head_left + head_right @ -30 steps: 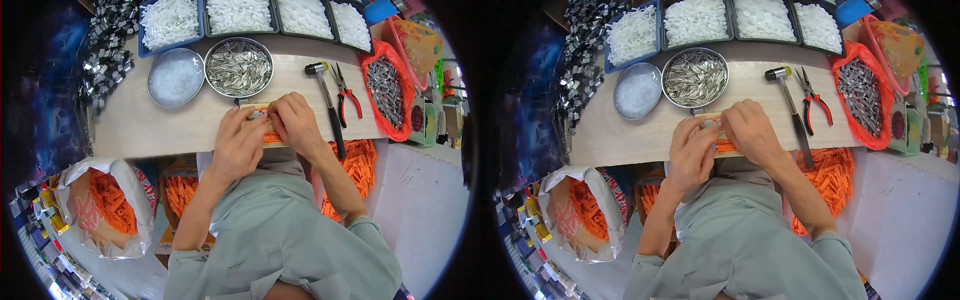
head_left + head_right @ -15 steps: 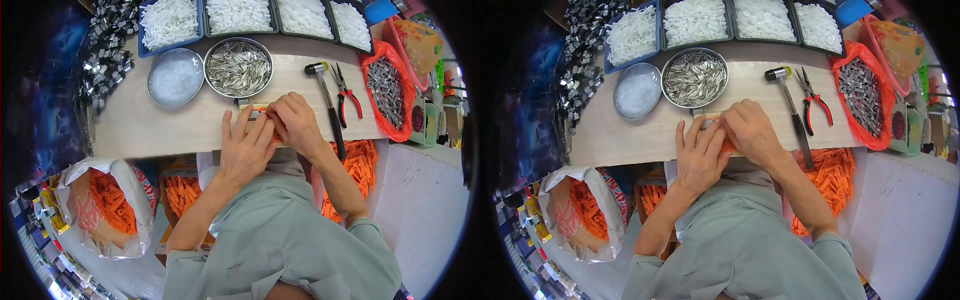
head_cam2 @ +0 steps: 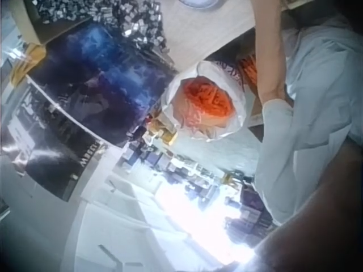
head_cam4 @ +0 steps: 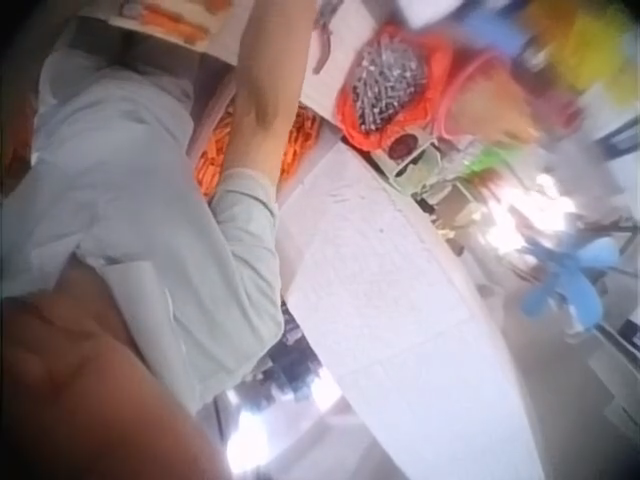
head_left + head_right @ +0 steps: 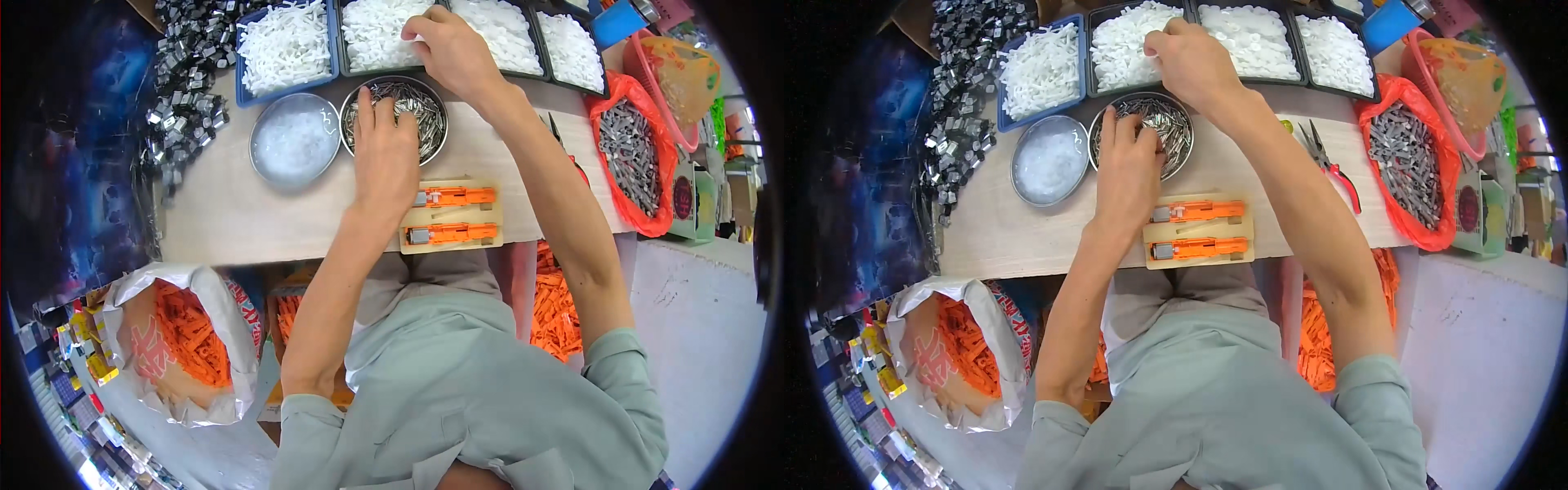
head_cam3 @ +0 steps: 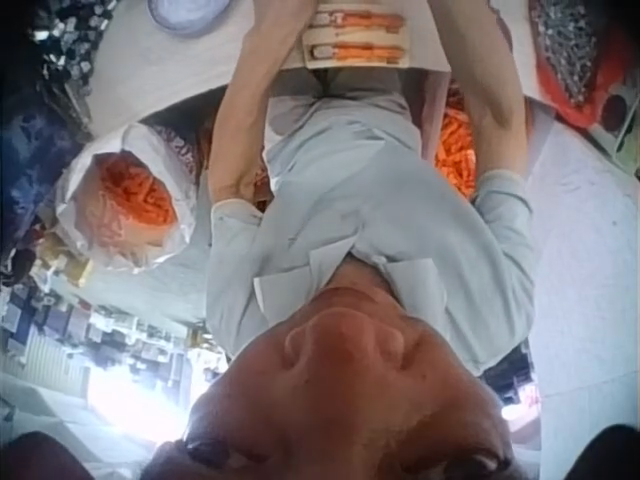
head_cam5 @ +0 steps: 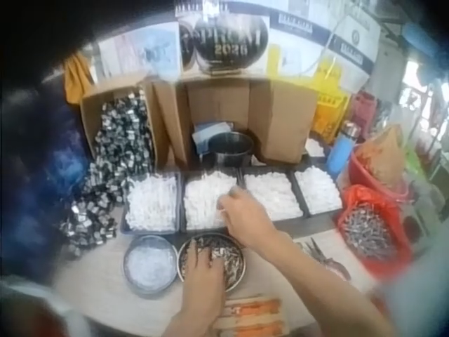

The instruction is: Assemble small mechanical toy components by inserting springs and pins into plastic housings using a hammer and pliers.

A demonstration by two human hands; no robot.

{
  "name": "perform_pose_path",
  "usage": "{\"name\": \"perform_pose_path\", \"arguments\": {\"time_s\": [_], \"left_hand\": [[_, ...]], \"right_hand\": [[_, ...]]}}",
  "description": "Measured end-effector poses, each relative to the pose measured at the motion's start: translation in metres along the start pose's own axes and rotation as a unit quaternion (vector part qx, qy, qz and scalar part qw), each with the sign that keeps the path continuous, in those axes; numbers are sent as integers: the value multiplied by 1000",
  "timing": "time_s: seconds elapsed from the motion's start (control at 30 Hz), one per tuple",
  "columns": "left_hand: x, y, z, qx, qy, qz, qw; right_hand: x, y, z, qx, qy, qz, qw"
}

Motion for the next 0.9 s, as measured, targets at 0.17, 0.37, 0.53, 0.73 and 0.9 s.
{"name": "perform_pose_path", "arguments": {"time_s": [0.17, 0.37, 0.53, 0.73, 0.9], "left_hand": [[3, 1, -1, -3, -7, 15, 1000], [18, 2, 11, -35, -69, 44, 996], [37, 24, -12, 237, 360, 8, 902], [31, 81, 16, 315, 586, -25, 746], [29, 103, 32, 333, 641, -21, 691]], "right_hand": [[-18, -12, 5, 3, 48, -106, 993], [5, 6, -5, 91, 8, 5, 996], [45, 71, -37, -18, -182, 71, 981], [44, 176, -73, -250, -480, 2, 841], [48, 205, -87, -305, -550, 18, 777]]}}
Point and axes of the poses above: each hand's wrist, its own y-axis away from the middle knuckle, its own x-axis out of the back of the hand, z = x × y, the point moved 9 cm from there along -y, towards the middle knuckle, and after that the axes turned 1 degree about -y, right-handed, at the moved point
